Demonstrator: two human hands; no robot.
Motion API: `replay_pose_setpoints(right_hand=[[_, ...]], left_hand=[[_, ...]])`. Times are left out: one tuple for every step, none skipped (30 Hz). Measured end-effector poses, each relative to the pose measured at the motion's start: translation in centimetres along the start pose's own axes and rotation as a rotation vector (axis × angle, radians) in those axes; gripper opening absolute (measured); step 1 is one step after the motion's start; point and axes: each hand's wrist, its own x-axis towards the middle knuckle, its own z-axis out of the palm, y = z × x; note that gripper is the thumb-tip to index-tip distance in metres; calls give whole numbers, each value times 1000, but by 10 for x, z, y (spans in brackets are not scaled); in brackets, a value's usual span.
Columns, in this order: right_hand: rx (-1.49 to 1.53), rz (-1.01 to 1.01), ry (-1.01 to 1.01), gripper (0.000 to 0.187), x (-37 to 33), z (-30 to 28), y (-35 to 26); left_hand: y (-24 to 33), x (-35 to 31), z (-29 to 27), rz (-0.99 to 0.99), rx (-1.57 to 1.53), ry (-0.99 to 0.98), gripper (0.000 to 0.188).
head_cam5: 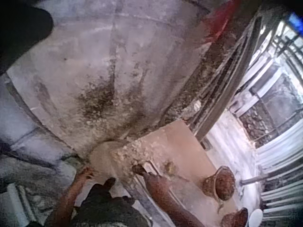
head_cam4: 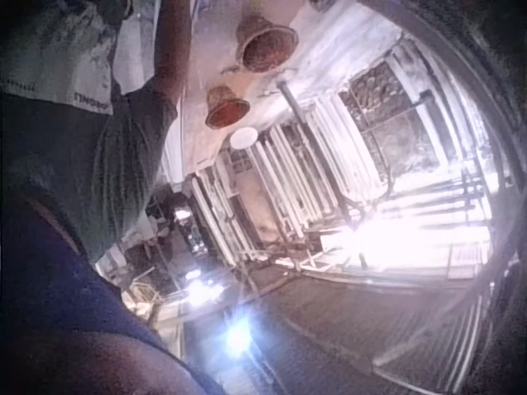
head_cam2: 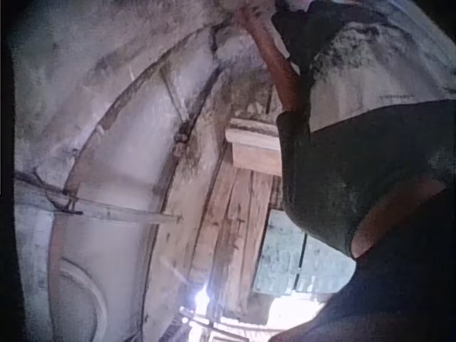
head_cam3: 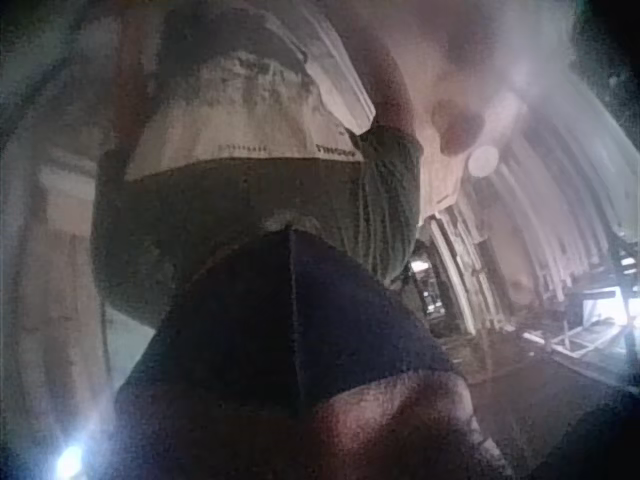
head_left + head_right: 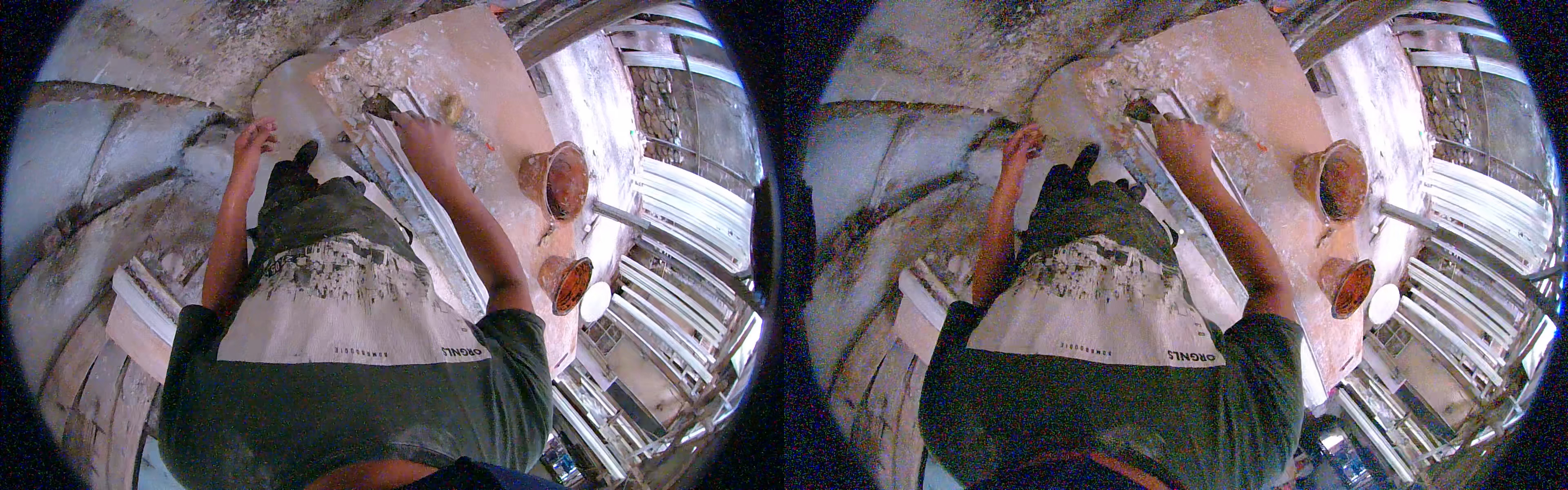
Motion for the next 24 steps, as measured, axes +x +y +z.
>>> replay_pose_setpoints(right_hand=[[18,21,-59,16,-3,-15,-8],[23,19,-69,16,-7,-29,-14],[25,16,-80,17,-12,-42,-18],[27,11,-91,17,-15,-49,-19],[33,19,-144,20,-17,-50,-19],[39,26,-198,24,-18,-50,-19],[44,33,-252,27,-18,-48,-19],[38,2,-189,22,-18,-44,-21],[33,-27,-125,17,-18,-36,-24],[29,-56,-62,12,-20,-27,-27],[-6,-59,-119,16,-16,-9,-22],[-45,-52,-177,21,-7,12,-14],[-84,-51,-238,26,-3,23,-11],[-76,-65,-228,26,-1,21,-15],[-62,-80,-215,25,2,15,-22],[-49,-95,-203,25,5,7,-30],[-12,-88,-227,21,6,-17,-44],[-35,-90,-217,19,5,-18,-45],[-58,-92,-207,17,6,-18,-45],[-83,-89,-198,15,5,-19,-45],[-99,-74,-221,13,7,-11,-42],[-114,-58,-244,11,12,5,-34],[-126,-50,-268,10,15,16,-30],[-105,-62,-278,10,17,5,-40]], left_hand=[[2,-6,1,2,15,-1,28],[-2,-5,-3,-3,15,12,27],[-7,-3,-8,-6,11,25,27],[-13,-1,-13,-9,6,39,27],[-11,-4,-13,-12,-10,57,27],[-9,-8,-12,-15,-26,75,27],[-8,-12,-11,-18,-43,95,27],[-8,-15,-11,-21,-46,98,27],[-8,-17,-11,-25,-48,101,27],[-9,-19,-11,-28,-50,104,28],[-10,-18,-13,-32,-45,99,28],[-11,-16,-13,-37,-40,84,29],[-13,-15,-14,-45,-37,75,29],[-13,-15,-13,-43,-35,71,29],[-11,-14,-14,-41,-27,70,29],[-9,-12,-14,-38,-19,69,30],[-11,-12,-16,-25,-20,77,30],[-10,-9,-17,-5,-23,81,30],[-9,-7,-17,15,-26,84,31],[-10,-5,-17,3,-40,90,30],[-10,-3,-16,-10,-54,89,30],[-11,-2,-16,-24,-68,88,30],[-12,-3,-15,-14,-61,65,30],[-12,-3,-16,-2,-52,49,29]])
